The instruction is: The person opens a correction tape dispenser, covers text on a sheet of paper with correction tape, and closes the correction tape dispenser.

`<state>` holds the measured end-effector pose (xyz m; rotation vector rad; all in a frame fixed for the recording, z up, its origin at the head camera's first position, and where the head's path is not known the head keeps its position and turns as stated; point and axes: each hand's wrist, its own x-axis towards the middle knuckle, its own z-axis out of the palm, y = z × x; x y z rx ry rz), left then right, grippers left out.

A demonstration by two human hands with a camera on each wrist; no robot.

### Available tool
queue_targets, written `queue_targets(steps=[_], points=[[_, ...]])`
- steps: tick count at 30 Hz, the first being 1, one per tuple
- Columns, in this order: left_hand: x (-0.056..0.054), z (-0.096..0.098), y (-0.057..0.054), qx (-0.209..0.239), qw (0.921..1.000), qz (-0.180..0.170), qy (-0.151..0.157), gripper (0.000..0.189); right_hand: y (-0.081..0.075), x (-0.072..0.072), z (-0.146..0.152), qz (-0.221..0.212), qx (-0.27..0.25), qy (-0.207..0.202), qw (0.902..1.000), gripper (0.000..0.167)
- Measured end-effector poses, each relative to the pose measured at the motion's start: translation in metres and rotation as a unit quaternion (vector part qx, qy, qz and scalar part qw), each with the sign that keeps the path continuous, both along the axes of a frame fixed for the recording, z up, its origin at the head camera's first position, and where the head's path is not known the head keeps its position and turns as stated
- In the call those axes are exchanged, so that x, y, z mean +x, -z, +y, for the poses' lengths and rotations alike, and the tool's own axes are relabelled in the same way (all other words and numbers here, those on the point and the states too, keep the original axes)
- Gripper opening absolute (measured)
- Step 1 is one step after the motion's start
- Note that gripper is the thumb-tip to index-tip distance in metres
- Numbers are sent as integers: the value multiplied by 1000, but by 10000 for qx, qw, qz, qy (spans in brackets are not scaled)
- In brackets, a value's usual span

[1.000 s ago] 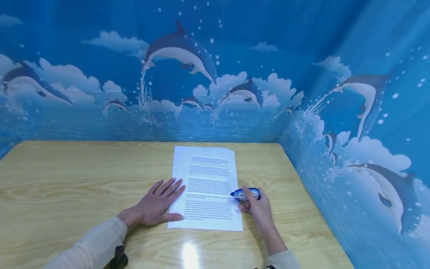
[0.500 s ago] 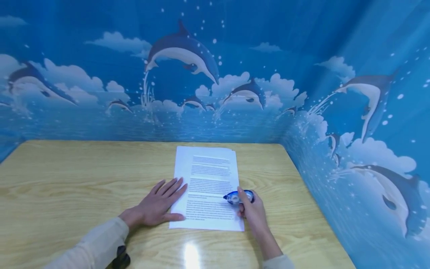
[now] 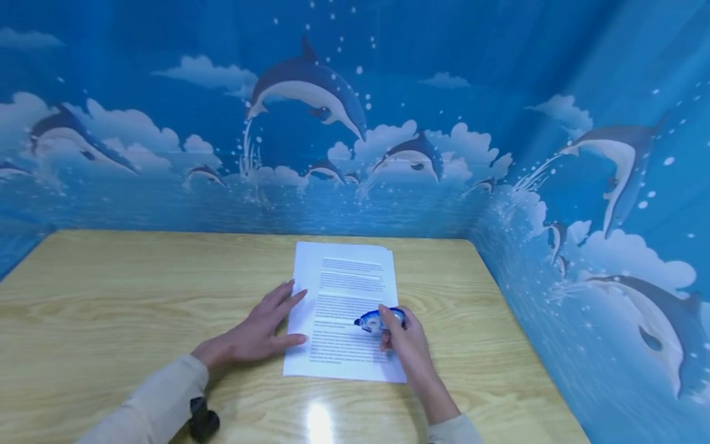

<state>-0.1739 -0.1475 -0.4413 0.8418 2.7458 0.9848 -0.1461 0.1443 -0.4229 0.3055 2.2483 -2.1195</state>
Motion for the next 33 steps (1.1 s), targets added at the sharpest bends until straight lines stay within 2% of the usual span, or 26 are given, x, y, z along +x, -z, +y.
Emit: queue_targets(steps=[4, 6, 12, 14, 19, 26, 29, 33], points=[[2, 8, -9, 362, 9991, 151, -161, 83, -3, 0, -5, 150, -124, -88, 9998, 43], [3, 17, -14, 670, 9977, 86, -99, 78, -6, 2, -7, 202, -86, -155, 9996, 41], [9, 48, -23, 1616, 9844, -607, 341, 57, -17, 6, -17, 336, 136, -424, 9984, 36], [11, 58, -25, 1788, 9801, -825, 254, 52, -20, 8, -21, 413, 145, -510, 9977, 36], [16, 75, -28, 2178, 9668, -1321, -216, 41, -28, 12, -29, 506, 122, -629, 9967, 36], [19, 84, -29, 2701, 9446, -1795, -500, 24, -33, 16, -33, 637, 78, -742, 9952, 37], [19, 83, -28, 2795, 9398, -1873, -593, 26, -34, 17, -33, 627, 54, -759, 9951, 37], [18, 79, -25, 2726, 9419, -1844, -670, 27, -34, 17, -32, 605, 41, -746, 9954, 35]])
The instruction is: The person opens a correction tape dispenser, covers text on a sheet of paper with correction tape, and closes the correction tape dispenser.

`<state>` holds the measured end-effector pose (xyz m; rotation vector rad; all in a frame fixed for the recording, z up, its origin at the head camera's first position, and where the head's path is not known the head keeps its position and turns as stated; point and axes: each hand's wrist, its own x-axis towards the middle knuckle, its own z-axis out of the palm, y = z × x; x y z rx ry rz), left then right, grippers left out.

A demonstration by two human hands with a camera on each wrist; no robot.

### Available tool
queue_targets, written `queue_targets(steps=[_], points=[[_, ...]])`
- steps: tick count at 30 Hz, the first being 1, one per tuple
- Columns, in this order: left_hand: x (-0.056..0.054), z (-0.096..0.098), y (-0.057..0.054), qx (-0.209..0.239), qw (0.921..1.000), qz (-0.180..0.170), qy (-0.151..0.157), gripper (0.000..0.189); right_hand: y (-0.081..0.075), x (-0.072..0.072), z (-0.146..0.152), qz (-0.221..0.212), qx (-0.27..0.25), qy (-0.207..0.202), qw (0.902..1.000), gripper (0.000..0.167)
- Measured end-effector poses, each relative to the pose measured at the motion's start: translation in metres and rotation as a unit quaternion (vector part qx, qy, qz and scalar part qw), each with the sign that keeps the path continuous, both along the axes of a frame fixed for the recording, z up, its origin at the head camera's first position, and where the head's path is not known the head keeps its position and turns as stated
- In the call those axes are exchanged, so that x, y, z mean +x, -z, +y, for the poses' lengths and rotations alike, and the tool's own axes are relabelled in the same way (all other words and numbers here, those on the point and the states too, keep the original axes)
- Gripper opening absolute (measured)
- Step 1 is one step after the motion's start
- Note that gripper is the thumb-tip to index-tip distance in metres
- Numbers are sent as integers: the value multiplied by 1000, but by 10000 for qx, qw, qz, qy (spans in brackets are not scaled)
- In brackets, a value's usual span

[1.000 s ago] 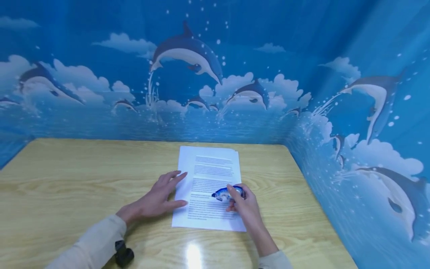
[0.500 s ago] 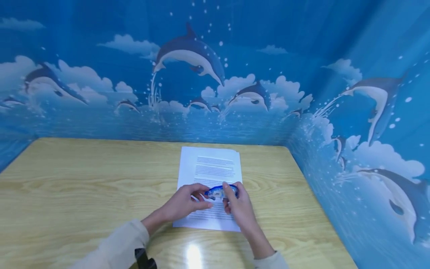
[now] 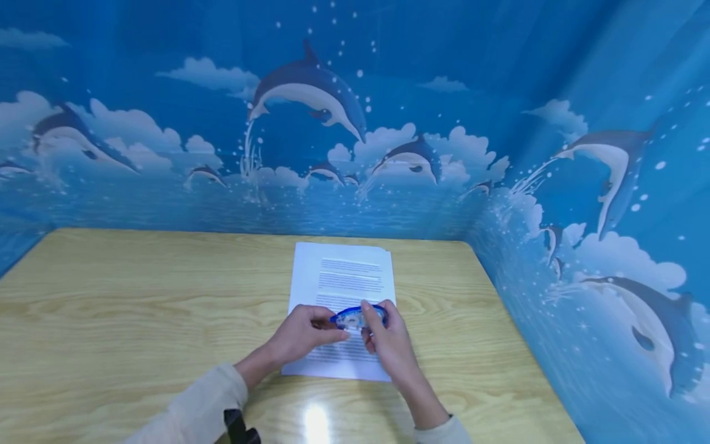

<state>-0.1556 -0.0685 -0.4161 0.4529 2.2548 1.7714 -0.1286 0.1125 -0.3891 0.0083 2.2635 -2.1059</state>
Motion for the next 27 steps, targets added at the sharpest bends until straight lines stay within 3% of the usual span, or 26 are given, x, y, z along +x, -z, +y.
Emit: queue_targets(steps=[8, 14, 22, 27], points=[[-3, -10, 4, -241, 9993, 147, -264, 25, 3, 1, 6, -50, 166, 167, 9997, 34], [-5, -11, 5, -109, 9992, 330, -209, 26, 7, 0, 10, -236, 214, 73, 9995, 36], [-5, -14, 3, -279, 9992, 281, -22, 21, 2, -2, 24, -500, 956, -848, 9905, 44], [-6, -15, 3, -279, 9990, 307, 153, 20, -4, -5, 36, -894, 581, -1611, 9812, 49]])
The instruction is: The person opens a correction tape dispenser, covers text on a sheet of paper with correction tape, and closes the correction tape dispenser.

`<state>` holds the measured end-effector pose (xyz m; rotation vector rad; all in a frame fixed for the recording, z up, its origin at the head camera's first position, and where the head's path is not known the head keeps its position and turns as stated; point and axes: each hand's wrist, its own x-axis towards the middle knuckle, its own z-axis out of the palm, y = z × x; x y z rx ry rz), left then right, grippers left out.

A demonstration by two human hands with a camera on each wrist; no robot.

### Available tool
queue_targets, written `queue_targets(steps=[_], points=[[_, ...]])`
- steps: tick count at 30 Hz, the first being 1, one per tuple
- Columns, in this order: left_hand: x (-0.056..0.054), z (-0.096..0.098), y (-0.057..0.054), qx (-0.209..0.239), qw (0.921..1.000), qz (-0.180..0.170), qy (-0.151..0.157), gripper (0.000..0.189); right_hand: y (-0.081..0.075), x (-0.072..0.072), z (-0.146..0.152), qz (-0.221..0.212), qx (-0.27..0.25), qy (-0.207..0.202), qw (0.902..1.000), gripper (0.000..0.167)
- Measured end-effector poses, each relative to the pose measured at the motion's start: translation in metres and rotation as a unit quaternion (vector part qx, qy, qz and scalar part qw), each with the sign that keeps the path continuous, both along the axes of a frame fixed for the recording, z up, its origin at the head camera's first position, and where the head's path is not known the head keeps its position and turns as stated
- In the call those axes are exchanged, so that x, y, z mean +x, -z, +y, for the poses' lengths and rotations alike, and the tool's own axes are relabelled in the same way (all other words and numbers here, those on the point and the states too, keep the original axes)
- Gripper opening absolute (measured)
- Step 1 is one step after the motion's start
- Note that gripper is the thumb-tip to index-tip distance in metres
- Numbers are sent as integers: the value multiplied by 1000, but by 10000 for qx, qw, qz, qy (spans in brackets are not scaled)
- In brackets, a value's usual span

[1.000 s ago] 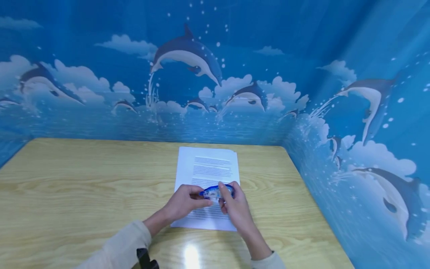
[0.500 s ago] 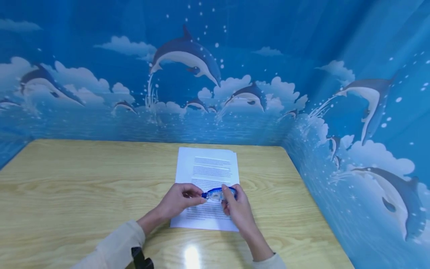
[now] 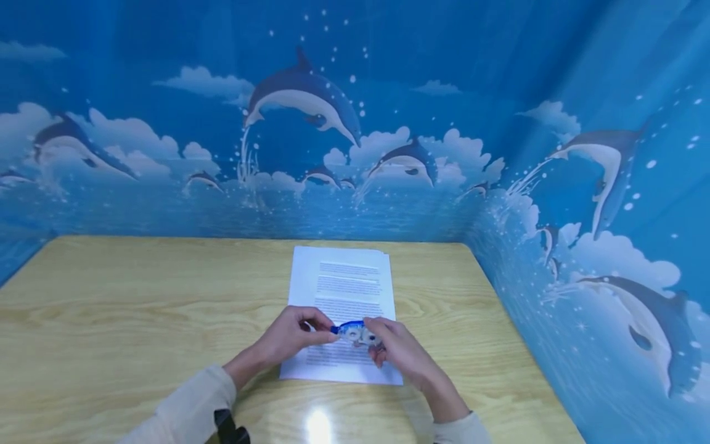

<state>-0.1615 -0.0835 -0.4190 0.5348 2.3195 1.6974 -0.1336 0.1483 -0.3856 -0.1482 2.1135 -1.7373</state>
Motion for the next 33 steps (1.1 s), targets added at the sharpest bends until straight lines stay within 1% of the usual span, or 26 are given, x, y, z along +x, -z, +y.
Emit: queue_targets(steps=[3, 4, 6, 8, 9, 11, 12, 14, 15, 17, 19, 21, 23, 25, 28, 31, 33], points=[[-3, 3, 0, -13, 10000, 60, 49, 26, -1, -4, 9, -477, -533, -294, 9970, 48], [-4, 4, 0, -9, 9999, 91, 52, 30, -1, -6, 12, -638, -716, -325, 9949, 46], [-7, 6, 0, -33, 9999, 153, 52, 43, -2, -9, 19, -799, -1028, -274, 9911, 42], [-10, 8, -1, -179, 9996, 234, 35, 60, -3, -13, 26, -812, -1249, -79, 9888, 40], [-12, 8, -1, -334, 9989, 315, 43, 67, -4, -15, 31, -798, -1298, 79, 9883, 41], [-15, 9, -2, -836, 9949, 563, 96, 77, -5, -19, 39, -670, -1297, 465, 9882, 43], [-17, 9, -3, -1122, 9911, 709, 143, 80, -5, -21, 44, -594, -1255, 672, 9880, 44], [-22, 9, -5, -1672, 9801, 1037, 265, 83, -4, -26, 52, -360, -1086, 1087, 9875, 45], [-24, 10, -6, -1937, 9727, 1234, 342, 83, -4, -29, 57, -243, -978, 1311, 9862, 44], [-29, 12, -7, -2304, 9585, 1589, 540, 83, -2, -34, 66, 72, -614, 1730, 9830, 42], [-33, 16, -9, -2608, 9427, 1936, 757, 83, -1, -38, 77, 343, -283, 2091, 9769, 41], [-37, 21, -11, -2892, 9249, 2262, 985, 83, 0, -42, 89, 554, 95, 2400, 9691, 41], [-40, 28, -12, -3143, 9082, 2487, 1206, 82, 2, -44, 102, 727, 418, 2590, 9622, 43], [-42, 36, -14, -3354, 8934, 2637, 1408, 81, 4, -45, 117, 880, 827, 2758, 9536, 47], [-44, 49, -14, -3569, 8774, 2752, 1643, 80, 7, -45, 138, 1126, 1509, 3000, 9352, 49], [-44, 64, -12, -3672, 8666, 2843, 1824, 78, 12, -44, 155, 1261, 2208, 3189, 9130, 50], [-44, 75, -12, -3719, 8597, 2926, 1921, 77, 16, -43, 163, 1299, 2483, 3261, 9028, 50]])
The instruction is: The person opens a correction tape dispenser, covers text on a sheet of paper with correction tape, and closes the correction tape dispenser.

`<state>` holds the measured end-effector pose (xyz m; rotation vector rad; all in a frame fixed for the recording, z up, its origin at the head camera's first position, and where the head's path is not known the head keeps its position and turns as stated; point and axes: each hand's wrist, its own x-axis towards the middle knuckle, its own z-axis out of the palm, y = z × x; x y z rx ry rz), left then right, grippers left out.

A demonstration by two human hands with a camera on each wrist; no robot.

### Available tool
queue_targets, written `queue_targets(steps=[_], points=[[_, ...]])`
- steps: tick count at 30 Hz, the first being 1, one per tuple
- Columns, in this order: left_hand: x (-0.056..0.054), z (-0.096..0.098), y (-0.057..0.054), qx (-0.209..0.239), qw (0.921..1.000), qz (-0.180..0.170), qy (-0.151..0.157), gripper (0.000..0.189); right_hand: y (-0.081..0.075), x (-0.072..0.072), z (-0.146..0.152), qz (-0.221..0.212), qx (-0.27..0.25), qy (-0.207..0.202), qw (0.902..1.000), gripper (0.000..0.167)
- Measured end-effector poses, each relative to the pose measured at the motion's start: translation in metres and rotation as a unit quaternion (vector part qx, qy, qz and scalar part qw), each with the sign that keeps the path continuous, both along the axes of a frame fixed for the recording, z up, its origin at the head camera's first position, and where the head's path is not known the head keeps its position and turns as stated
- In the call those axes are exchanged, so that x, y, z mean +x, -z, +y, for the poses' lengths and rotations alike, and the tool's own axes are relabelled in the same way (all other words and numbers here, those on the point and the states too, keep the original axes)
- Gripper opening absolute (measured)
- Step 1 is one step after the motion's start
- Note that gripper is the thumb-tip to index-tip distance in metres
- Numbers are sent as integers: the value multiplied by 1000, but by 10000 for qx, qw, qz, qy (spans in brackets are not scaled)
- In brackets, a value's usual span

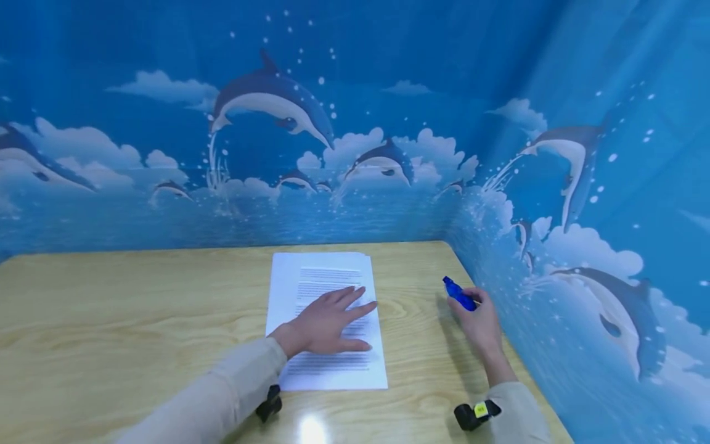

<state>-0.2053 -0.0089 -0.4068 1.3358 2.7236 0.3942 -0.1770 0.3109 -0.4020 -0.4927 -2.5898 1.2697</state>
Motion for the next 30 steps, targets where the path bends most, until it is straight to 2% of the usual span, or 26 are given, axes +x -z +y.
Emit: queue_targets(steps=[5, 9, 15, 20, 25, 27, 30], points=[[4, 17, 1, -277, 9993, 228, 123, 75, 13, -1, 6, -128, 540, 134, 9984, 45], [8, 26, 7, -325, 9987, 368, 159, 74, 23, 0, 6, -306, 861, 148, 9957, 45], [10, 34, 11, -350, 9986, 372, 164, 74, 29, -2, 6, -717, 1382, -82, 9878, 47], [5, 27, 4, -358, 9982, 419, -246, 73, 27, -6, 10, -753, 1530, -389, 9846, 49], [-8, 5, -2, -322, 9947, 601, -770, 73, 23, -6, 16, -792, 1473, -425, 9850, 59], [-13, -7, -3, -267, 9923, 704, -983, 73, 20, -6, 17, -679, 1469, -476, 9857, 62], [-21, -23, -4, -218, 9880, 795, -1310, 74, 14, -8, 15, -380, 1575, -772, 9838, 64]])
